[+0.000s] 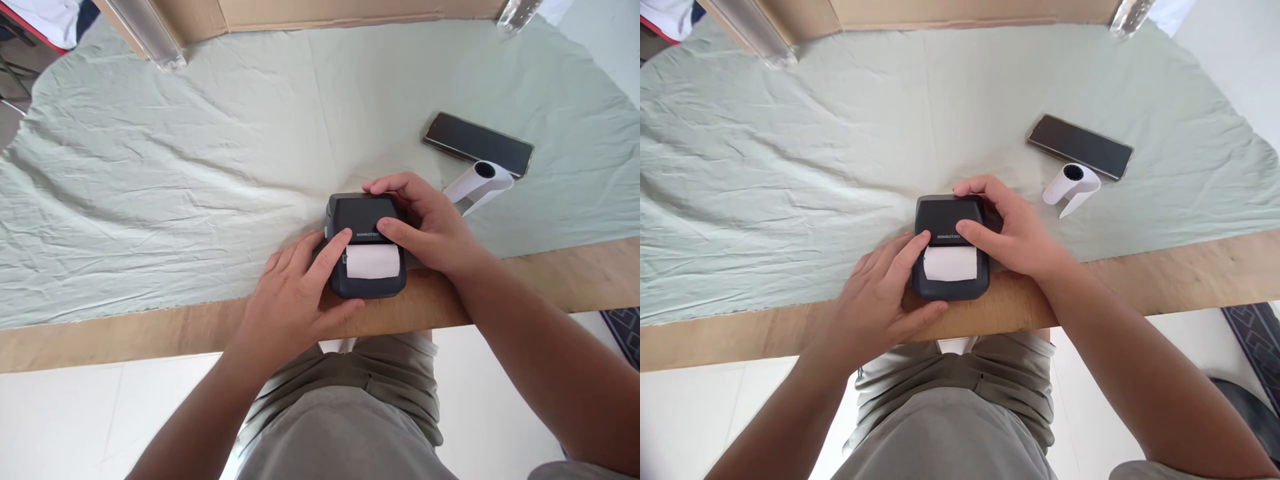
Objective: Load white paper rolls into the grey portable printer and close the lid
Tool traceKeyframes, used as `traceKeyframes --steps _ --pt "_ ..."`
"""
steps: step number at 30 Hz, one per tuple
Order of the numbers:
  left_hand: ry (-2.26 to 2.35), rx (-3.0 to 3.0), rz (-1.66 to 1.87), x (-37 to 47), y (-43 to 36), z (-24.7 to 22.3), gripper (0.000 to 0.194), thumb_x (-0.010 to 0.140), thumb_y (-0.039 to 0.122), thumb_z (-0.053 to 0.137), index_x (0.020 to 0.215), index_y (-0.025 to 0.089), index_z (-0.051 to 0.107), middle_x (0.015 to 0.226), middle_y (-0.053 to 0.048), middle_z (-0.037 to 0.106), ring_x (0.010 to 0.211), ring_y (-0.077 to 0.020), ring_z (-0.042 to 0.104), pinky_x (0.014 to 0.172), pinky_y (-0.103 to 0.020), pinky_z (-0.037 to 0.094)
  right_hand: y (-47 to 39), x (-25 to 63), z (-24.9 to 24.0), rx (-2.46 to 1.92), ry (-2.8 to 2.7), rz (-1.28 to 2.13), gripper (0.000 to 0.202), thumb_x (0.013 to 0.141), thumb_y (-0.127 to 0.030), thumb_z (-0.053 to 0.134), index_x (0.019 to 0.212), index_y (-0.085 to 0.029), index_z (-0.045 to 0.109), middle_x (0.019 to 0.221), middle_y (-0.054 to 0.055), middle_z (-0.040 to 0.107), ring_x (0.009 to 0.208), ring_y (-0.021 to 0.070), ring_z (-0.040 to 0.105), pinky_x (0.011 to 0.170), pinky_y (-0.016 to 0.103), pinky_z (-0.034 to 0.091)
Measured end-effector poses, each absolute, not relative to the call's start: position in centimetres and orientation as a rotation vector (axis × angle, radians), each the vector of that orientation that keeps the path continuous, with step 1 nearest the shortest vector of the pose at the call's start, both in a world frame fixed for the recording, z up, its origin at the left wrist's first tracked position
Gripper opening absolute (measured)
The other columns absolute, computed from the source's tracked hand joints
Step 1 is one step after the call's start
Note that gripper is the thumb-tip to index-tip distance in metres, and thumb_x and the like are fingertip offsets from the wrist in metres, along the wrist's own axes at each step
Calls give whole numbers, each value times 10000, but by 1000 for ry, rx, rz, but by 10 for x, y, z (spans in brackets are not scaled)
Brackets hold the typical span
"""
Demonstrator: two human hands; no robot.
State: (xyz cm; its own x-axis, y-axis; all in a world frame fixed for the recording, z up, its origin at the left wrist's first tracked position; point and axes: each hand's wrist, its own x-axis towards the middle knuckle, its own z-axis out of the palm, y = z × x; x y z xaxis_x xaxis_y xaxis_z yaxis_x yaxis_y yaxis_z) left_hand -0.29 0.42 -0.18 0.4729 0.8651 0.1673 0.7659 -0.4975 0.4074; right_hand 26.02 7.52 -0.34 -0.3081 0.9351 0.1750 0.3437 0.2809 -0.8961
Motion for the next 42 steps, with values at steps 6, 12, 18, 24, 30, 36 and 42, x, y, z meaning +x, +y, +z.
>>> traceKeyframes --steps 6,12,18,24,30,36,42 --pt "1405 2363 471 -2 6 3 759 1026 620 767 1696 357 526 1664 -100 664 1529 -400 653 1228 -568 586 76 263 0 -1145 -1883 1052 471 995 -591 728 1370 -311 681 1437 64 722 1212 237 713 976 399 666" --pt "1506 2311 520 2 4 -6 1083 978 701 780 1806 201 292 1714 -210 621 1559 -433 639 1275 -593 552 69 261 -4 -1234 -1910 802 460 1044 -599 645 1399 -309 668 1385 85 698 1199 247 693 1028 431 636" --pt "1488 2328 440 -3 9 -5 1143 939 833 786 1778 167 388 1740 -225 595 1608 -447 594 1303 -588 538 68 261 -3 -1470 -1870 655 304 1113 -517 523 1247 -303 693 716 -12 537 660 184 503 680 353 457" --pt "1426 2248 544 -9 13 -2 1042 911 733 895 1748 277 474 1713 -118 652 1567 -382 649 1319 -541 553 70 264 2 -1440 -1951 811 405 1111 -625 470 1348 -325 604 773 -24 713 644 208 547 654 367 400" --pt "1480 2283 521 -4 11 -1 1063 882 695 931 1726 216 496 1711 -140 655 1568 -408 648 1301 -560 574 70 266 8 -1404 -1997 926 563 1045 -700 538 1451 -310 527 808 -31 728 658 194 577 681 361 411" --pt "1524 2318 450 0 8 -3 1158 912 742 871 1776 156 370 1718 -193 635 1580 -422 637 1300 -554 567 65 267 20 -1455 -1972 1003 729 891 -667 728 1469 -266 538 721 -55 618 657 168 574 629 321 418" --pt "1489 2426 435 -1 7 -5 1098 976 763 790 1762 126 363 1712 -232 625 1592 -432 621 1282 -562 572 59 258 37 -1437 -1846 741 389 961 -528 767 1250 -284 679 547 -104 509 476 111 402 573 324 383"
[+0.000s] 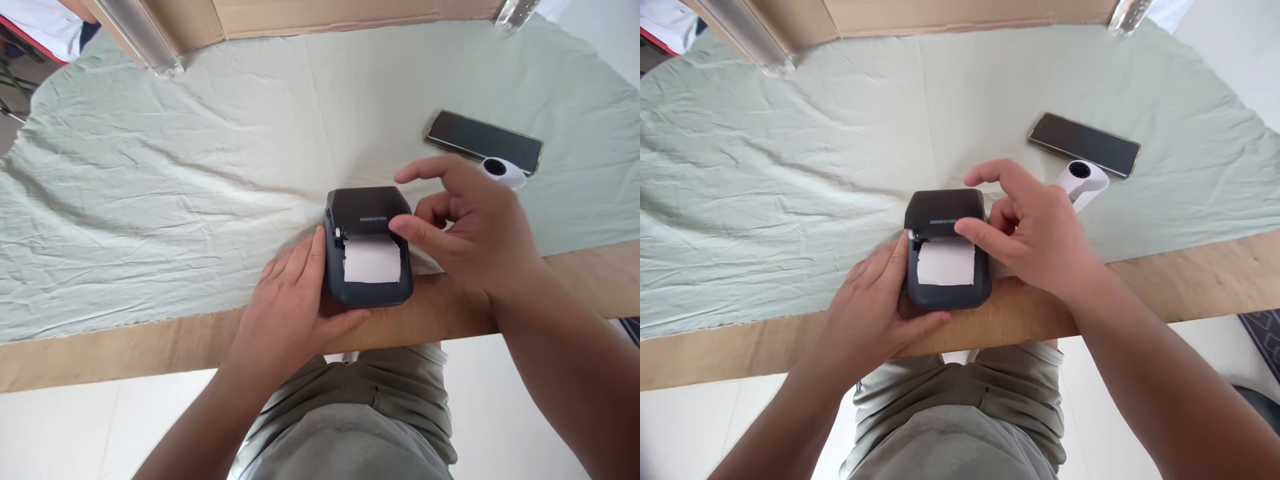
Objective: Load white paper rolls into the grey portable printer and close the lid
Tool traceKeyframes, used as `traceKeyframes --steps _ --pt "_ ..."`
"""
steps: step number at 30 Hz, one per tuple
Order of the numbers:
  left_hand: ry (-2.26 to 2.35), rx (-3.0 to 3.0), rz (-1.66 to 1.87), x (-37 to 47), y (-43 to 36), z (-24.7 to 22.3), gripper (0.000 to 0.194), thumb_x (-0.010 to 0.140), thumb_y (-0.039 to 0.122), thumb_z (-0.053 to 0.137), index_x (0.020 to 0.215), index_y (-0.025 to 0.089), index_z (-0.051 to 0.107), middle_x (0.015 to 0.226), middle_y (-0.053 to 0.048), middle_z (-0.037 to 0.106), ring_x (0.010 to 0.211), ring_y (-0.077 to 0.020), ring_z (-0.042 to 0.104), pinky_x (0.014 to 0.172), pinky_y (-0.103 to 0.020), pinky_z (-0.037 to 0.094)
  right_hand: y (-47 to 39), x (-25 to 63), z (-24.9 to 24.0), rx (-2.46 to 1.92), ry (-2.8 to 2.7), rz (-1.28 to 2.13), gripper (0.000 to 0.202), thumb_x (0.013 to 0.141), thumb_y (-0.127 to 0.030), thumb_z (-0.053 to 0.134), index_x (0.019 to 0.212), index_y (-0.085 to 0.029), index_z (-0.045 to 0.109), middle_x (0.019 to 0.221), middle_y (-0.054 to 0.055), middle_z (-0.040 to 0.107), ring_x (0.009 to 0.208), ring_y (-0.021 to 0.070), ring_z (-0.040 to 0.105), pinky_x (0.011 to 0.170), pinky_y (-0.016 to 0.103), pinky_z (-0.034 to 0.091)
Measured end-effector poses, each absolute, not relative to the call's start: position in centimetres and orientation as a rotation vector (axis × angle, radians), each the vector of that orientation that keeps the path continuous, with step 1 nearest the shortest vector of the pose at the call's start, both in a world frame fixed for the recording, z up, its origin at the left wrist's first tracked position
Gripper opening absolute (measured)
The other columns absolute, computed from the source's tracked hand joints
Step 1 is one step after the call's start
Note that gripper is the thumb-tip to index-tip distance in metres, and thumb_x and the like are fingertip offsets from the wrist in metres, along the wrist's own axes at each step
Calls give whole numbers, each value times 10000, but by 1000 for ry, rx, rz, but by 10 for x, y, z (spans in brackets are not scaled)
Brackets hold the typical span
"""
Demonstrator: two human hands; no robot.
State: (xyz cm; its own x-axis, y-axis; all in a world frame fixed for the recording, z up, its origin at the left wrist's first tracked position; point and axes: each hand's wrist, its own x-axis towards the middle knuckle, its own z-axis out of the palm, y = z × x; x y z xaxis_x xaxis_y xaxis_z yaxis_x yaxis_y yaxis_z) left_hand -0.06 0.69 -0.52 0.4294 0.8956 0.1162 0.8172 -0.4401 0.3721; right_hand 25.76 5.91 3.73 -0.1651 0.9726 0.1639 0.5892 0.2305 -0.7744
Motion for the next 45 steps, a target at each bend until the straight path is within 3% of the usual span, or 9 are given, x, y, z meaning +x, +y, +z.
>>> traceKeyframes --steps 4,12,20,24,29,32,36,41,45 --pt "1492 2464 440 1 8 -5 1108 990 744 787 1765 92 337 1712 -252 619 1592 -425 622 1283 -549 573 64 248 39 -1357 -1804 446 231 1048 -493 691 1154 -288 685 613 -82 639 510 125 557 651 339 493" --pt "1486 2418 415 -2 9 -7 1114 988 792 750 1767 97 358 1740 -255 592 1626 -441 586 1306 -574 553 74 243 57 -1337 -1892 228 259 923 -360 775 801 -261 569 670 -27 645 560 141 580 646 358 494" --pt "1476 2433 457 -3 8 -8 1089 1004 778 741 1772 111 354 1718 -236 619 1601 -426 615 1305 -566 560 85 231 61 -1715 -2389 334 48 947 -268 676 930 -269 721 793 2 734 672 180 567 688 387 380" --pt "1475 2423 459 -4 8 -10 1086 1005 786 733 1783 131 351 1727 -222 615 1612 -420 605 1320 -550 547 98 225 69 -1822 -2587 481 200 907 -286 756 1095 -334 800 980 -10 815 793 224 634 674 382 374" --pt "1467 2405 463 -6 9 -10 1102 994 794 747 1789 142 351 1713 -222 628 1598 -427 615 1307 -562 554 100 228 84 -1767 -2534 607 263 847 -227 783 1089 -330 797 1051 -7 822 833 219 647 693 388 408" --pt "1467 2400 467 -6 9 -10 1092 997 800 738 1787 151 352 1741 -219 603 1605 -424 608 1300 -561 558 89 245 78 -1572 -2107 827 359 796 -316 822 1154 -329 800 1052 14 803 802 185 631 638 348 408" --pt "1465 2414 463 -5 8 -9 1112 999 827 719 1773 115 357 1727 -240 611 1608 -424 607 1313 -567 546 74 269 46 -1408 -1360 1100 327 873 -417 696 1170 -286 738 862 13 663 649 133 524 559 306 383" --pt "1478 2381 404 -3 9 -5 1127 980 823 742 1782 139 344 1736 -230 605 1611 -426 604 1317 -571 540 63 281 18 -1533 -1464 699 268 839 -436 805 873 -250 616 731 7 612 642 163 540 583 337 412" --pt "1517 2356 388 -1 9 -3 1119 965 805 768 1784 162 358 1744 -218 600 1613 -441 600 1317 -585 534 59 278 15 -1616 -1740 404 361 889 -559 750 848 -252 564 774 23 630 713 201 581 679 392 522"
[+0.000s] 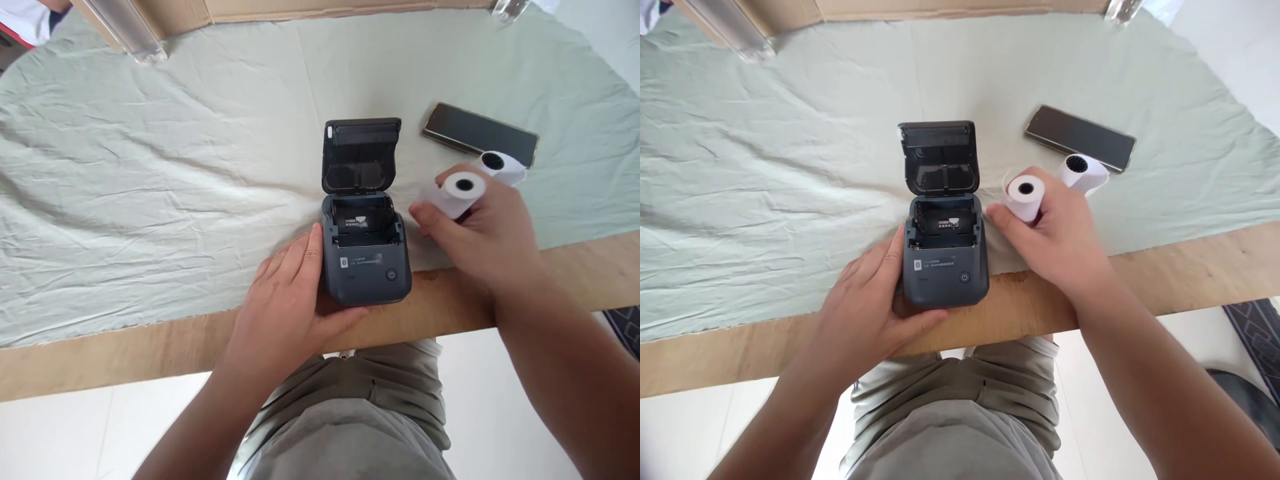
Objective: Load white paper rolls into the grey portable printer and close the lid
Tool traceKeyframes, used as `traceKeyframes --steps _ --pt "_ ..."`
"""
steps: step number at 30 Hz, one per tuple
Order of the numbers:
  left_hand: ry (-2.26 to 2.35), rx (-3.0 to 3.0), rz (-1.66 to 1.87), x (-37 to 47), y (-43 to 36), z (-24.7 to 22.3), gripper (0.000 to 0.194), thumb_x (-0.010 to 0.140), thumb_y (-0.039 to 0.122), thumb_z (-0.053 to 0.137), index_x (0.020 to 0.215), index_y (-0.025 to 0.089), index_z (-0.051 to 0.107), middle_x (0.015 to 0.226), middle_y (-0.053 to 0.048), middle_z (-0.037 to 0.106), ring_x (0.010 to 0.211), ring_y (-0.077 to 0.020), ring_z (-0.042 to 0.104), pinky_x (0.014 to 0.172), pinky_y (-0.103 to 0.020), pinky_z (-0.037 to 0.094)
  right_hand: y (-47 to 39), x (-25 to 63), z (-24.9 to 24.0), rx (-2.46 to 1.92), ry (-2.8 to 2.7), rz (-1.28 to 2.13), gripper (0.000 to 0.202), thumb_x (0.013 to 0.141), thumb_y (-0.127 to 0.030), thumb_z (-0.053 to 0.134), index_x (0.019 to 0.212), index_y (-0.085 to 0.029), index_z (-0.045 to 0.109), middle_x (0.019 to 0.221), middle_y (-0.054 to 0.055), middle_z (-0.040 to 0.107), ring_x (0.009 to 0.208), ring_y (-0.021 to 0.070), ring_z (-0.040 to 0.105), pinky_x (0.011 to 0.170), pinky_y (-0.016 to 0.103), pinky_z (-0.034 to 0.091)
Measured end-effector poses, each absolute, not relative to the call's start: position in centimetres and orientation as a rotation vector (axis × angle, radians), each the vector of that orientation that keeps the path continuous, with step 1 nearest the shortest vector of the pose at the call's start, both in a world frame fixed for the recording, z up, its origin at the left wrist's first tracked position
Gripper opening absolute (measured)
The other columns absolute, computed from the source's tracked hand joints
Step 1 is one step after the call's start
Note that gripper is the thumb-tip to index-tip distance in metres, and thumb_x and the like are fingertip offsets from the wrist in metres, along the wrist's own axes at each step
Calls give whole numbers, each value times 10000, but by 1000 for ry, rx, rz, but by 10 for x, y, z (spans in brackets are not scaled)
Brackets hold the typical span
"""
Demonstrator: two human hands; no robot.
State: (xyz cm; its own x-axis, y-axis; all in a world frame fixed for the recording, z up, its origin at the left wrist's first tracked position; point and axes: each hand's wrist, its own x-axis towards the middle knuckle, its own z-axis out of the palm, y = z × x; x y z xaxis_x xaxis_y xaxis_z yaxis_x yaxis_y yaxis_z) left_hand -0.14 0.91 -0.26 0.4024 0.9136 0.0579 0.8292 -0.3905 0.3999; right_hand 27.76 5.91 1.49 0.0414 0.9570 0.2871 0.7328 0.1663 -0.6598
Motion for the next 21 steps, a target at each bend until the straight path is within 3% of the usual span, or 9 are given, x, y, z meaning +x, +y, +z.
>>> traceKeyframes --steps 5,8,11,16,19,21 --pt "1533 2330 360 2 9 0 1135 954 801 782 1776 136 370 1744 -231 595 1617 -449 592 1320 -593 530 63 278 -5 -1651 -1813 350 336 898 -511 748 1082 -255 629 1048 85 732 916 254 664 812 433 573" --pt "1542 2327 347 2 10 1 1122 957 769 797 1770 120 377 1740 -239 596 1617 -449 592 1324 -590 526 59 282 -9 -1671 -1845 323 475 889 -521 796 1255 -262 638 1076 76 740 941 262 697 828 431 588" --pt "1537 2333 359 2 10 1 1100 966 734 804 1767 113 378 1744 -237 594 1619 -440 593 1328 -580 524 50 290 3 -1635 -1861 181 610 908 -580 824 1400 -266 645 1230 114 759 1041 283 741 887 467 631" --pt "1508 2334 358 1 10 1 1116 970 771 775 1768 102 374 1755 -241 582 1628 -438 585 1329 -573 524 61 326 20 -1646 -1826 -303 607 863 -564 869 1374 -250 774 1376 196 730 1295 366 713 1015 552 626" --pt "1508 2314 336 1 10 1 1110 983 788 746 1773 108 366 1754 -243 581 1634 -438 577 1338 -579 511 79 345 6 -1738 -1778 -198 697 824 -615 877 1408 -244 793 1342 224 758 1340 390 681 1101 571 575" --pt "1516 2297 330 1 10 2 1102 982 785 746 1781 130 360 1747 -234 592 1629 -438 581 1338 -589 508 87 351 -8 -1798 -1749 -111 645 822 -629 872 1354 -270 809 1300 212 777 1301 374 680 1062 545 571"
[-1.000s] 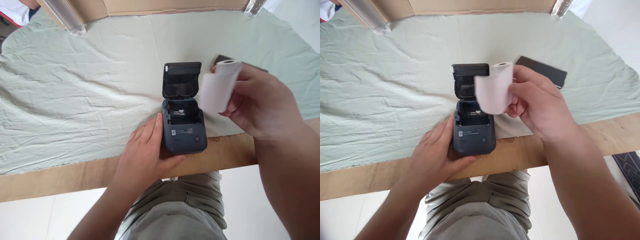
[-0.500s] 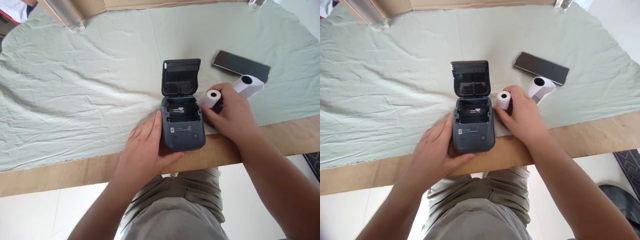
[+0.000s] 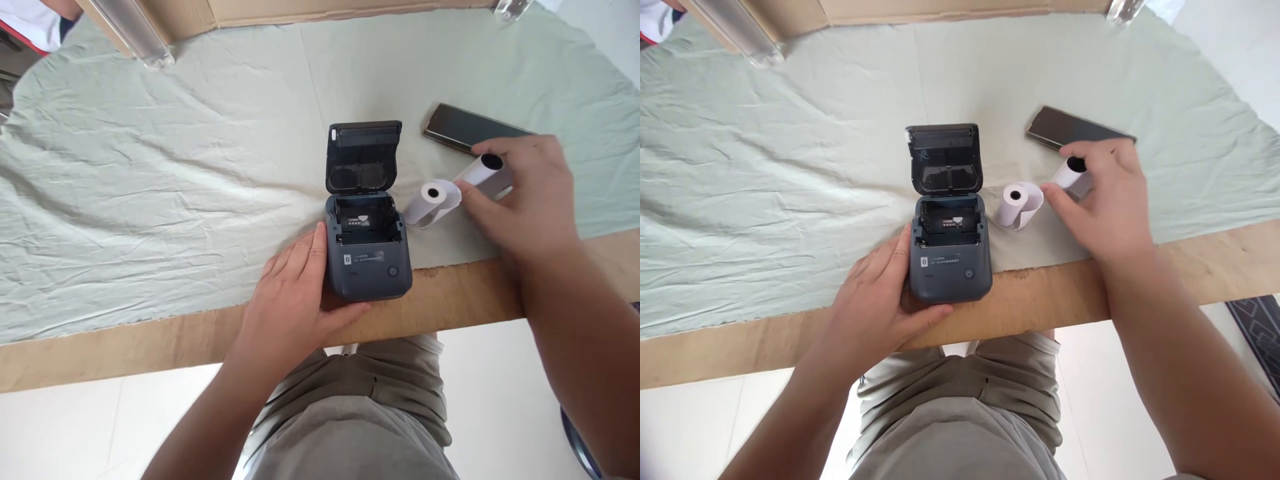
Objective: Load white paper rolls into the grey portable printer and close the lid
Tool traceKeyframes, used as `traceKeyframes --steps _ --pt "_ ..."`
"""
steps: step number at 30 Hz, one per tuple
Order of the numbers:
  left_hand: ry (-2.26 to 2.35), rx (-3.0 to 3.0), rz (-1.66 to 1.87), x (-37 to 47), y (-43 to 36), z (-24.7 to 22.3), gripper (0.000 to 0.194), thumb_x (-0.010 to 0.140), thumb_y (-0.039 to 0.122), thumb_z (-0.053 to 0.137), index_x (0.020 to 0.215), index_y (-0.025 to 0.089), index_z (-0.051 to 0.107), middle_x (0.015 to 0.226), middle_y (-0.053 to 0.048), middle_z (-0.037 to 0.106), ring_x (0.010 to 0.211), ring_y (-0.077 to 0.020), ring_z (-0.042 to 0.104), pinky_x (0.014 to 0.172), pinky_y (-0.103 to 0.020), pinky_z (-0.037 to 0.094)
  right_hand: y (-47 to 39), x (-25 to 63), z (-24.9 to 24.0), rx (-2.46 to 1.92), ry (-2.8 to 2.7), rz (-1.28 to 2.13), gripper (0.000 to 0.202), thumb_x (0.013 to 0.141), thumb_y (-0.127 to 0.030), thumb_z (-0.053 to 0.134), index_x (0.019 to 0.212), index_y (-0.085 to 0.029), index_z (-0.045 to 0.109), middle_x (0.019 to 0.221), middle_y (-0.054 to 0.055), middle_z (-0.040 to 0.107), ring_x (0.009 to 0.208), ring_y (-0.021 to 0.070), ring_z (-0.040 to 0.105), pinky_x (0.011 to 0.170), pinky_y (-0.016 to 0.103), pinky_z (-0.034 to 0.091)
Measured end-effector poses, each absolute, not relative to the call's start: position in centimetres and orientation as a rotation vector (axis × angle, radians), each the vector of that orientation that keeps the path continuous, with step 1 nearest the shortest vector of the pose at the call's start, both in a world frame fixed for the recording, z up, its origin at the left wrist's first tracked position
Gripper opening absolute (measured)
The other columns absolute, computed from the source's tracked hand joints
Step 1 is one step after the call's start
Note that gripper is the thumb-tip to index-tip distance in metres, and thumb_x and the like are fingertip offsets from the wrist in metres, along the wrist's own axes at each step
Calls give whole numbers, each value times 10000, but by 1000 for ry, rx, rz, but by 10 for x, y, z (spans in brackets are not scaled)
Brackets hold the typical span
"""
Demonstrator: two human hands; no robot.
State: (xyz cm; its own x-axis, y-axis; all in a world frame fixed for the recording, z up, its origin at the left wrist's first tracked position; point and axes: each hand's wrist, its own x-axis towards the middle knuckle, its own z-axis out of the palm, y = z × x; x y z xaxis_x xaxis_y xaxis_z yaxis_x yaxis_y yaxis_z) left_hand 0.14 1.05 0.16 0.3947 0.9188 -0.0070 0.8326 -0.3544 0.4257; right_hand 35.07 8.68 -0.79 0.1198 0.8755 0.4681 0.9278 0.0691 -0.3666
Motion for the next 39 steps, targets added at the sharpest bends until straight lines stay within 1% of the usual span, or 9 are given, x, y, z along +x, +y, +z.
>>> traceKeyframes --steps 4,7,11,15,17,20,24,31,39 --pt "1529 2285 348 1 11 1 1097 962 766 781 1790 185 359 1743 -205 604 1619 -443 590 1328 -601 516 87 352 -20 -1835 -1717 -72 497 862 -601 830 1264 -310 802 1217 177 768 1143 325 682 886 472 570" --pt "1525 2309 370 1 10 -1 1104 966 749 787 1787 155 351 1750 -225 590 1624 -453 582 1317 -605 530 85 352 -18 -1833 -1703 -60 433 850 -495 809 1238 -308 772 1206 160 755 1122 316 699 924 486 571" --pt "1520 2322 378 2 9 -1 1114 965 742 788 1786 134 344 1742 -239 595 1624 -454 582 1325 -607 524 85 349 -16 -1748 -1569 -37 654 753 -380 826 1373 -285 640 1174 147 752 1094 308 729 896 478 571" --pt "1514 2311 343 4 10 2 1104 976 718 784 1783 102 350 1745 -248 587 1619 -440 588 1328 -578 521 81 339 -6 -1485 -1462 42 465 747 -350 811 1168 -283 624 1080 130 754 862 249 710 720 425 523" --pt "1509 2306 325 4 11 3 1093 985 713 769 1795 121 337 1748 -233 588 1621 -437 585 1332 -586 512 72 327 8 -1349 -1546 -38 338 823 -325 773 1147 -283 686 1082 128 773 904 264 737 793 460 560" --pt "1508 2310 330 3 11 2 1088 987 732 748 1803 145 332 1753 -222 583 1626 -448 573 1331 -611 503 55 299 35 -1191 -1857 -230 392 937 -246 683 1321 -276 750 1227 136 793 1265 328 739 1061 544 574" --pt "1499 2311 356 3 11 0 1114 986 754 728 1806 121 318 1754 -239 573 1625 -466 564 1324 -635 504 47 256 56 -1112 -2226 -79 422 980 -145 563 1353 -261 722 1245 83 803 1159 242 760 984 431 595" --pt "1491 2310 338 4 12 2 1129 986 741 735 1792 65 326 1749 -261 570 1630 -463 560 1344 -633 487 66 235 52 -1454 -2442 81 339 1074 -281 436 1233 -230 730 1129 68 826 883 224 690 967 434 550" --pt "1474 2333 372 1 12 -1 1119 995 726 741 1795 67 320 1791 -256 529 1658 -451 537 1350 -610 485 74 236 53 -1591 -2481 171 182 1065 -327 529 995 -248 678 1006 35 817 847 243 692 910 444 522"
